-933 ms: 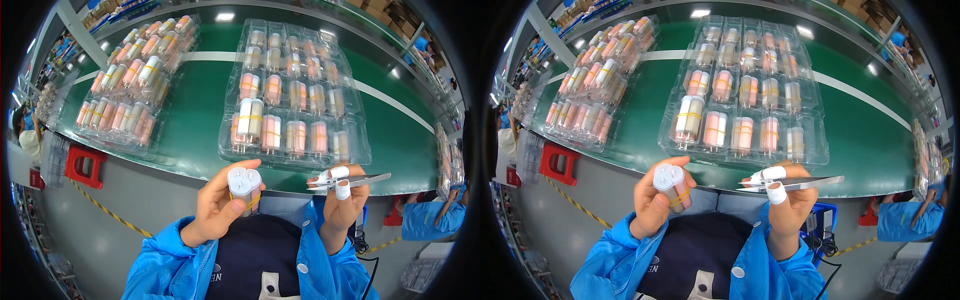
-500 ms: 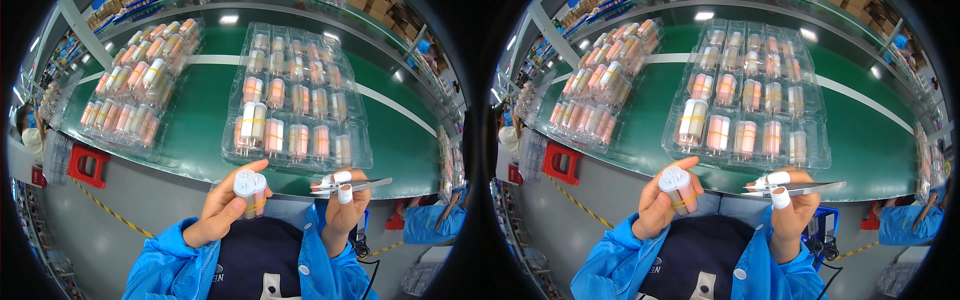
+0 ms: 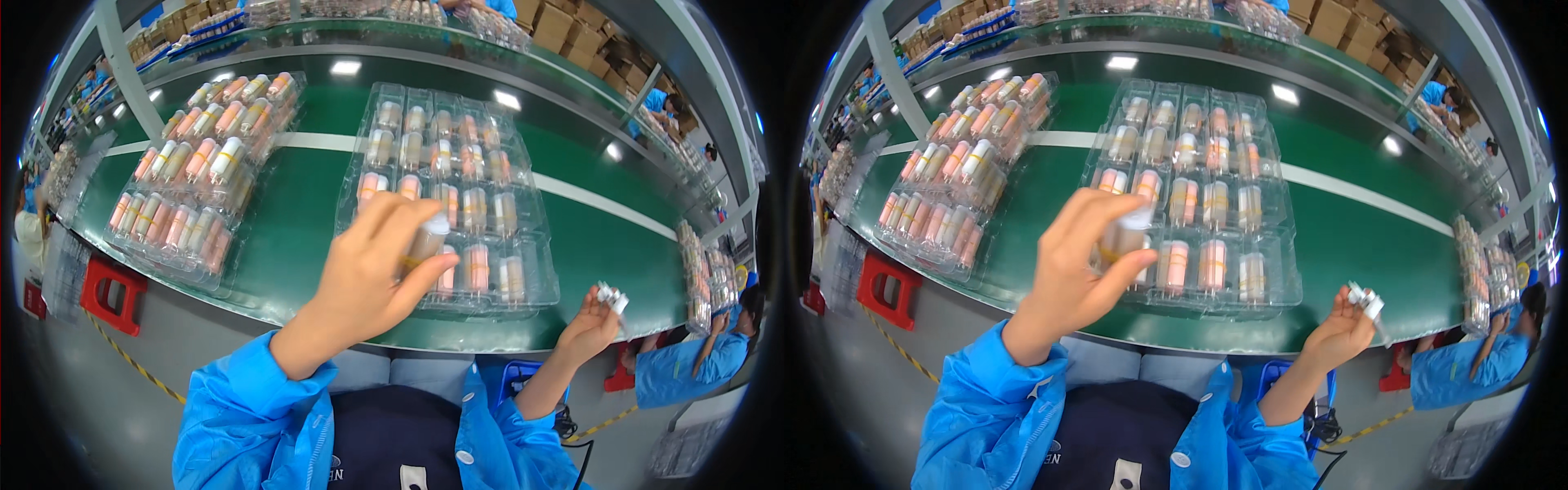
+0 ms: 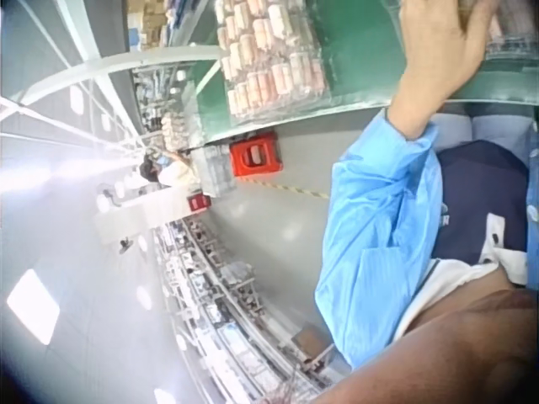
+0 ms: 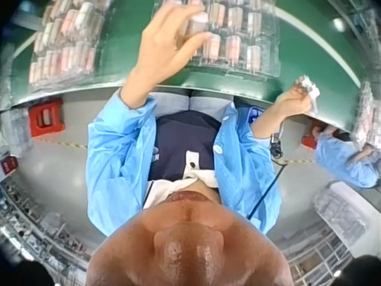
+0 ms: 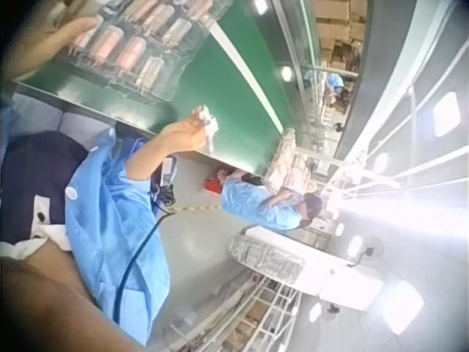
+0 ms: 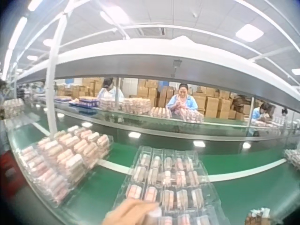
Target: The person uses tweezers to insert small white components into the top of cylindrical objects. They handle the objects one at a time, placing them into a clear plastic tray after each insertion. The task is performed in a repetitive manner on a green workbench.
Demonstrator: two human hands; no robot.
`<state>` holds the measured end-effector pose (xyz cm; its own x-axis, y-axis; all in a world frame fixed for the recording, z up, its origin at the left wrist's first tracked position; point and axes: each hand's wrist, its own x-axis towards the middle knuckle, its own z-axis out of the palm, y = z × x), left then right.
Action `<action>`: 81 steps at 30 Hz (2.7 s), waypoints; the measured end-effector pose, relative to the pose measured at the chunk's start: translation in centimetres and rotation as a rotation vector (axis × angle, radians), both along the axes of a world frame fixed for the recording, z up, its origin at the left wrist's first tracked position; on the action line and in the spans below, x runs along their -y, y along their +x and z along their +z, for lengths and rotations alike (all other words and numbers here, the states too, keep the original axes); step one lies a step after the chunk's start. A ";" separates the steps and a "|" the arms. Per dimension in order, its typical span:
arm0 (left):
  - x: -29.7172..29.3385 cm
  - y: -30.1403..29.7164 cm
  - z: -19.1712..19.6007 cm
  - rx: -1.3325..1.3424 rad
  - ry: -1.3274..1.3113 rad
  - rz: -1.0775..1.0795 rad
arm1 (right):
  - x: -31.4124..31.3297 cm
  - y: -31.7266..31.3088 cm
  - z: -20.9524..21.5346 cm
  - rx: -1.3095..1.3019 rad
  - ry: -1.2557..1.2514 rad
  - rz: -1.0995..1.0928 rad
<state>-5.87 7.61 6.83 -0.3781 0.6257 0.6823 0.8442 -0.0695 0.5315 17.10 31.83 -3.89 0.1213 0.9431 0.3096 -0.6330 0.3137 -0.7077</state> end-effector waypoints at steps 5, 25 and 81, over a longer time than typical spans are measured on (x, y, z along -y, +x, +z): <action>-2.1 -0.2 -2.2 -0.358 -0.306 0.374 | -0.1 -0.4 -1.2 0.071 -0.048 0.008; 13.2 -17.5 -0.3 -0.396 -0.651 0.914 | -0.5 0.6 -2.1 0.140 -0.037 0.123; 6.6 5.3 -8.2 0.746 0.064 -0.453 | 15.0 -7.2 6.5 0.497 0.455 0.897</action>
<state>-0.61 0.98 -1.36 -0.4643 0.7925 0.3955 0.1619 -0.3630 0.9176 9.90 16.79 2.60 -0.7780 0.4141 0.4725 -0.4391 0.1795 -0.8803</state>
